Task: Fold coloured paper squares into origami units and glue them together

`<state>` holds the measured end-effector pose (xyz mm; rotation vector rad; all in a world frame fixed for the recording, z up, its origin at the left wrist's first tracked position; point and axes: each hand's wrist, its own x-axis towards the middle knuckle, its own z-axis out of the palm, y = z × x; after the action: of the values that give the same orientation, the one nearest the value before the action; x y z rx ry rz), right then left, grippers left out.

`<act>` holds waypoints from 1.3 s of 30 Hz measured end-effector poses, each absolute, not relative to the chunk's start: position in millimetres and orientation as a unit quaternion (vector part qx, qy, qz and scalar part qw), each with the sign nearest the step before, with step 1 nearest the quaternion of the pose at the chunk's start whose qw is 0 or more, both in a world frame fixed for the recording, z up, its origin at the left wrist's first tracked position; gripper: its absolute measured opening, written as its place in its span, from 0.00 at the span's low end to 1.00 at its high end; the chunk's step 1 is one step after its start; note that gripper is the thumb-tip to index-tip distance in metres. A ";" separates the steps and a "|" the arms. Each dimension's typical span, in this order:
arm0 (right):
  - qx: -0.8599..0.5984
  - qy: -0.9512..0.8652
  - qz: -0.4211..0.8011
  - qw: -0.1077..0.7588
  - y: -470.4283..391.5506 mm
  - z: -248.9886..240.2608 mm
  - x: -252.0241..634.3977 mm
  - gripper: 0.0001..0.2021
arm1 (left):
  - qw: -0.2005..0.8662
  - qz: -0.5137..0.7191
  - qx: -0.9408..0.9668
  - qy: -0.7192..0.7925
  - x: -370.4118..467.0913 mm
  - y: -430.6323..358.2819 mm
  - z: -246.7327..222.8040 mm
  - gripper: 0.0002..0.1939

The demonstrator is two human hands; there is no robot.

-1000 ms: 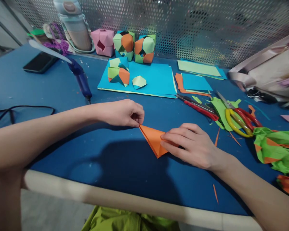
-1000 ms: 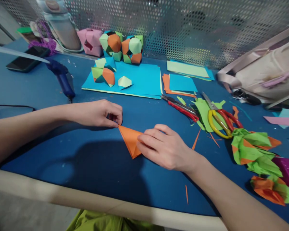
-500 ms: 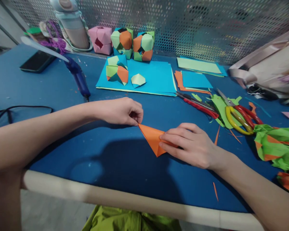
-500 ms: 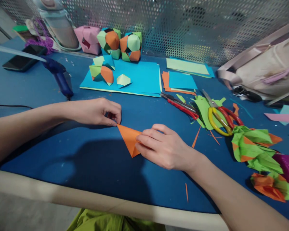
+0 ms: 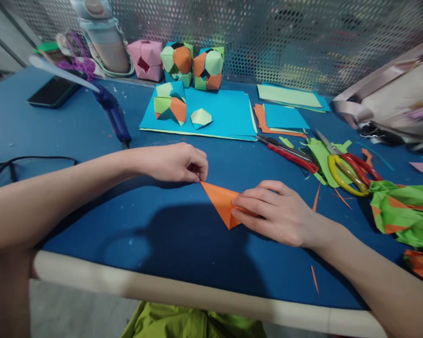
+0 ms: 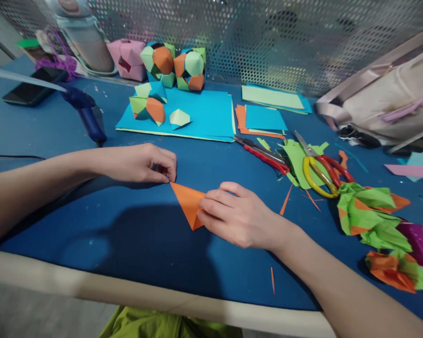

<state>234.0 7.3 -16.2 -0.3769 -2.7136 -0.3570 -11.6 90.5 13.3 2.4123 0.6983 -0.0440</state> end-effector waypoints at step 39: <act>-0.193 -0.967 -0.127 0.110 8.3 -9.4 236.2 0.14 | 0.094 0.016 0.988 0.119 9.9 -13.9 14.9 0.05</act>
<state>236.2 8.3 -9.4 -0.5660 -2.8418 -0.3747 9.9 -13.9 14.9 2.9318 0.3526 0.0476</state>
